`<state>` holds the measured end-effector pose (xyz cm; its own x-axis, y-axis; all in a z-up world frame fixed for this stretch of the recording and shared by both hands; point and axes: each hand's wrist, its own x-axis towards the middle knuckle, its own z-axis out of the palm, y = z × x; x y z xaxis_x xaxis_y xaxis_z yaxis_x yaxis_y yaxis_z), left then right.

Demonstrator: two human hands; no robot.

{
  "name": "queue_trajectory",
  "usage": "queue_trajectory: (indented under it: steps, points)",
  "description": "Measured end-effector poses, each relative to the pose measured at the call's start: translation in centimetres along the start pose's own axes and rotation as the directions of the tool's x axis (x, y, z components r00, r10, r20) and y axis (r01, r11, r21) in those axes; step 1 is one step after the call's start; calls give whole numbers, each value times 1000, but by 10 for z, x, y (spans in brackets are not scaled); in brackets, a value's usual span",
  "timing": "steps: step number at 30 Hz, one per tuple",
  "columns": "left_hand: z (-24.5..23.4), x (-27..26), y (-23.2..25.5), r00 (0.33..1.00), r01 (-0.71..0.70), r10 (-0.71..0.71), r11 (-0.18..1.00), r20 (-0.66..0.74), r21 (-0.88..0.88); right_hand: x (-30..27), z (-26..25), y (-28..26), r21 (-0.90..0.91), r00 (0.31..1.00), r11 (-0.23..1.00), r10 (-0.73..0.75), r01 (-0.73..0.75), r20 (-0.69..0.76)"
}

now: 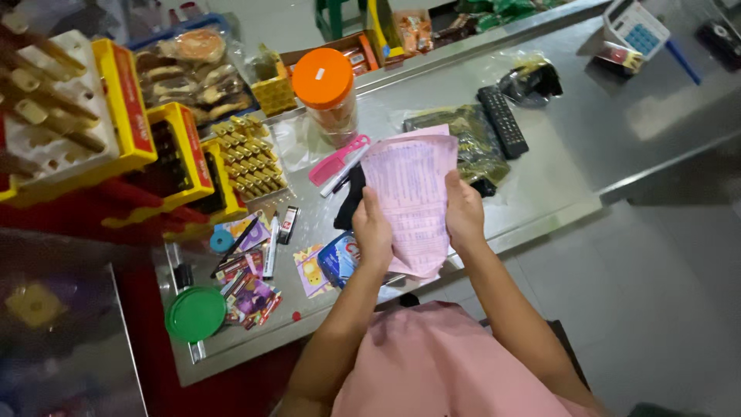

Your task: The person opens a drawer and places a pink paper inside, then closes the drawer. They pick up a plastic bag and place it into a clear jar, then move the jar. They handle a plastic-wrapped snack, a calculator, a remote, scissors, and a pen, placing the pen and scissors into a jar. They move several small items and remote controls around the counter.

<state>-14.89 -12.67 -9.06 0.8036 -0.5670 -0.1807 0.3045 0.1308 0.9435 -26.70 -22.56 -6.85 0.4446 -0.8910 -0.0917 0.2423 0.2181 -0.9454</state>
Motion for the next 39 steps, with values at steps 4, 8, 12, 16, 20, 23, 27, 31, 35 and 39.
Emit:
queue_trajectory:
  steps: [4,8,12,16,20,23,27,31,35,39]
  points:
    - [-4,-8,-1,977,-184,196,973,-79,142,10,-15,-1,-277,1000,961,-26,25,2]
    - [-18,-15,1,952,-207,234,967,-198,149,16,-18,9,-375,989,926,3,53,148]
    - [-37,-34,6,931,-323,319,946,-178,11,13,1,22,-387,921,883,-114,266,373]
    - [-66,-65,13,952,-194,228,966,-203,172,-1,31,22,-385,837,825,-178,413,517]
    - [-104,-87,27,962,-124,158,980,-224,158,-26,69,19,-497,855,766,-128,408,503]
    - [-141,-103,40,957,-216,151,940,-248,-263,-56,102,21,-402,800,805,-143,436,582]
    - [-200,-137,57,892,-374,200,830,-405,-413,-112,152,30,-533,773,720,-7,444,635]
    - [-279,-188,80,745,-526,197,761,-637,-380,-180,204,50,-440,579,839,195,319,792]
    - [-375,-258,95,557,-693,303,683,-773,-231,-251,243,77,-462,439,874,360,150,823]
    - [-461,-334,102,433,-723,206,660,-877,-202,-346,282,102,-387,444,912,406,-138,799]
